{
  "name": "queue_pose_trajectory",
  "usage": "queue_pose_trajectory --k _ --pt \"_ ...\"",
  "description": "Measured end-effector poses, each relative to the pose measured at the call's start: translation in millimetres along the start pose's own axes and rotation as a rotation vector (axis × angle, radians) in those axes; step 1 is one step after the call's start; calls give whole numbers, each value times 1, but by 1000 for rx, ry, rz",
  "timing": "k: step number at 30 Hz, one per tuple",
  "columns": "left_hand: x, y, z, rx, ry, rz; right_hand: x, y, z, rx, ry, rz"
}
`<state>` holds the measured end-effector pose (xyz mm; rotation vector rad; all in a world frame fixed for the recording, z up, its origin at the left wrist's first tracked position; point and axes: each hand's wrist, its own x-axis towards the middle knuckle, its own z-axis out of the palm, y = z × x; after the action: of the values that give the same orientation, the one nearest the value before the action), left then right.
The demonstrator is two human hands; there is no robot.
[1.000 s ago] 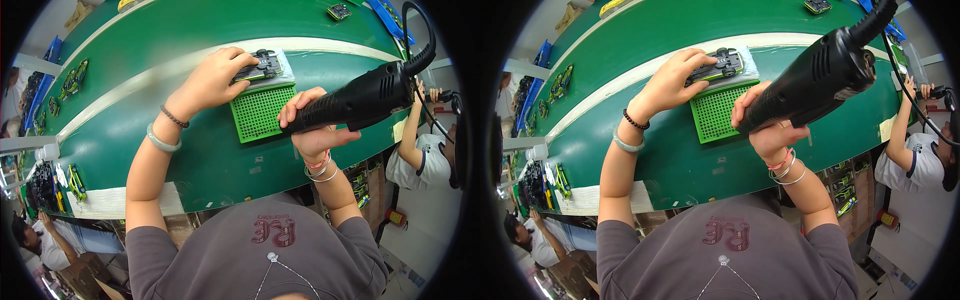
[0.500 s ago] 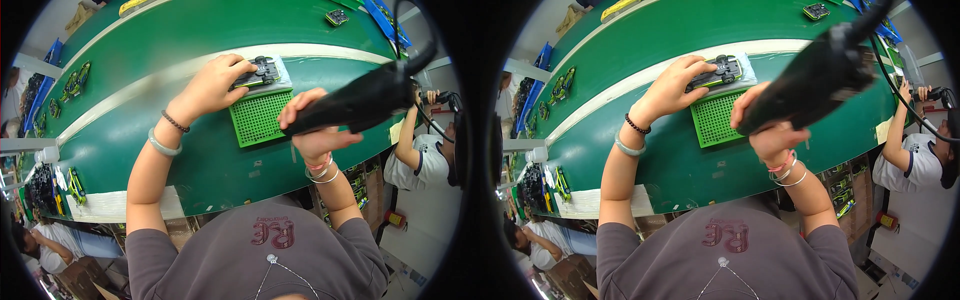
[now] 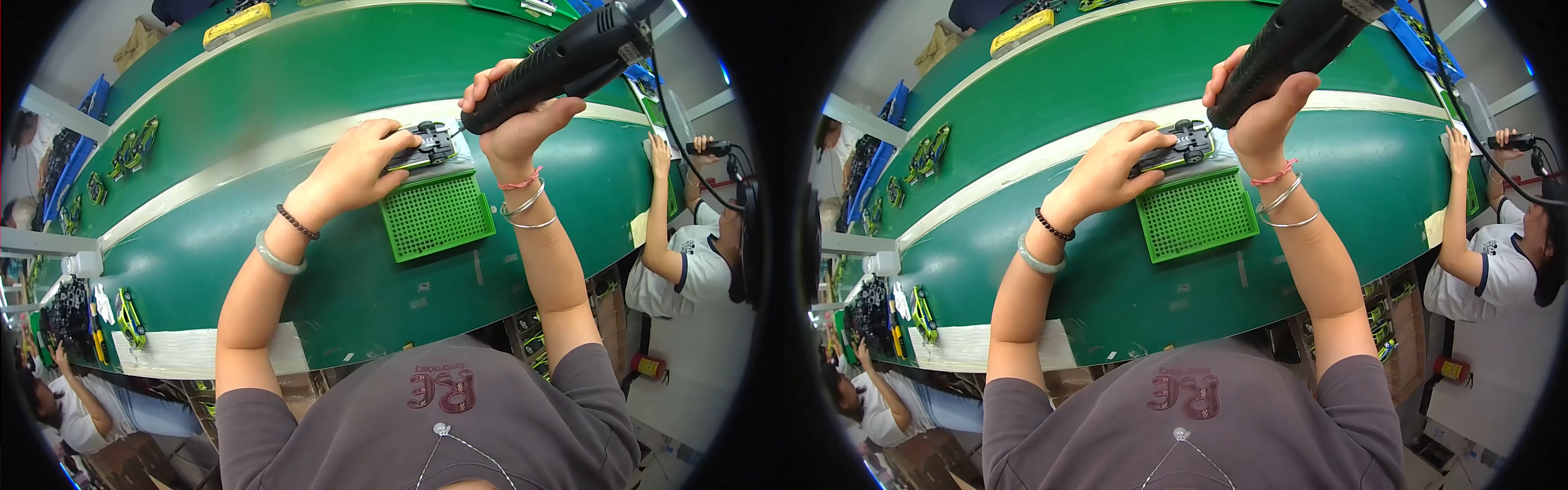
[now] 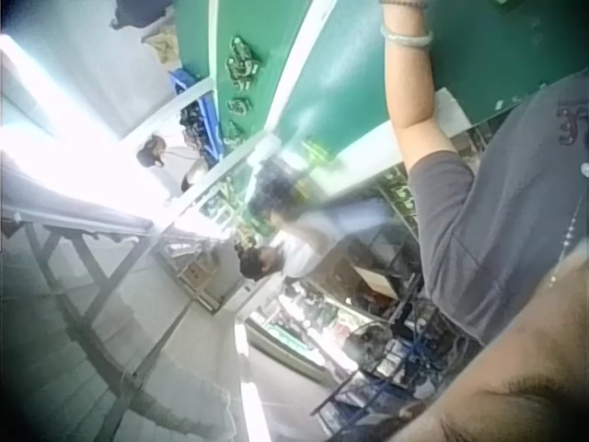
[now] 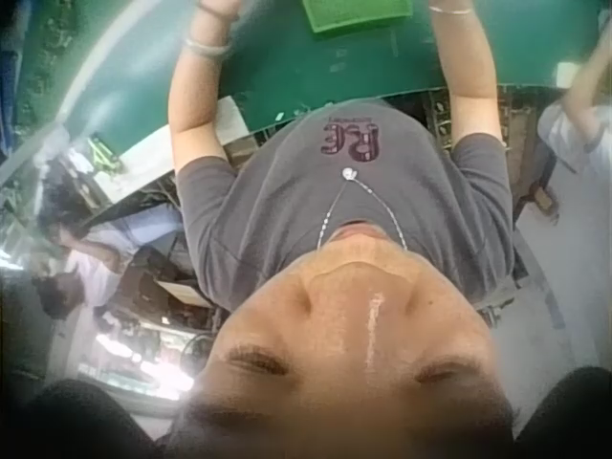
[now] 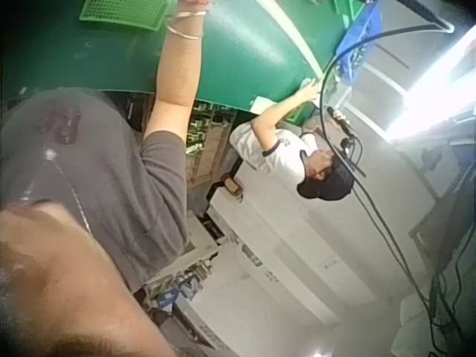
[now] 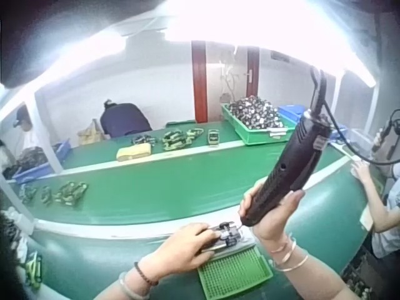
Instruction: The person assembles toy cars by taking car components from a conveyor belt, driving screws into their undersides using an electric screwdriver, and placing the assembled cars into a storage tray.
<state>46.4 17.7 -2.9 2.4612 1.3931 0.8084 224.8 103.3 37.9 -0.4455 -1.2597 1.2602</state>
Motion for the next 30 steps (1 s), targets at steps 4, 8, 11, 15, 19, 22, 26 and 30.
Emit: queue_pose_trajectory --k 4,8,11,15,19,22,26,30 --pt "0 1 -2 -5 -2 -7 0 8 -1 -43 -4 0" --pt "-1 0 -2 14 8 5 1 14 -1 -91 -26 -36" --pt "-1 -1 -1 21 13 10 0 16 1 -80 -15 10" --pt "-1 0 -1 22 14 9 0 16 0 -73 -25 3" --pt "0 -1 -1 19 -1 3 -1 18 0 -109 -12 5" --pt "-1 0 -2 12 15 4 0 20 0 -113 -33 7" --pt "-2 -1 -3 24 23 12 1 19 5 -172 -45 21" --pt "-1 -1 -6 12 -22 -2 0 19 6 -175 -31 21"
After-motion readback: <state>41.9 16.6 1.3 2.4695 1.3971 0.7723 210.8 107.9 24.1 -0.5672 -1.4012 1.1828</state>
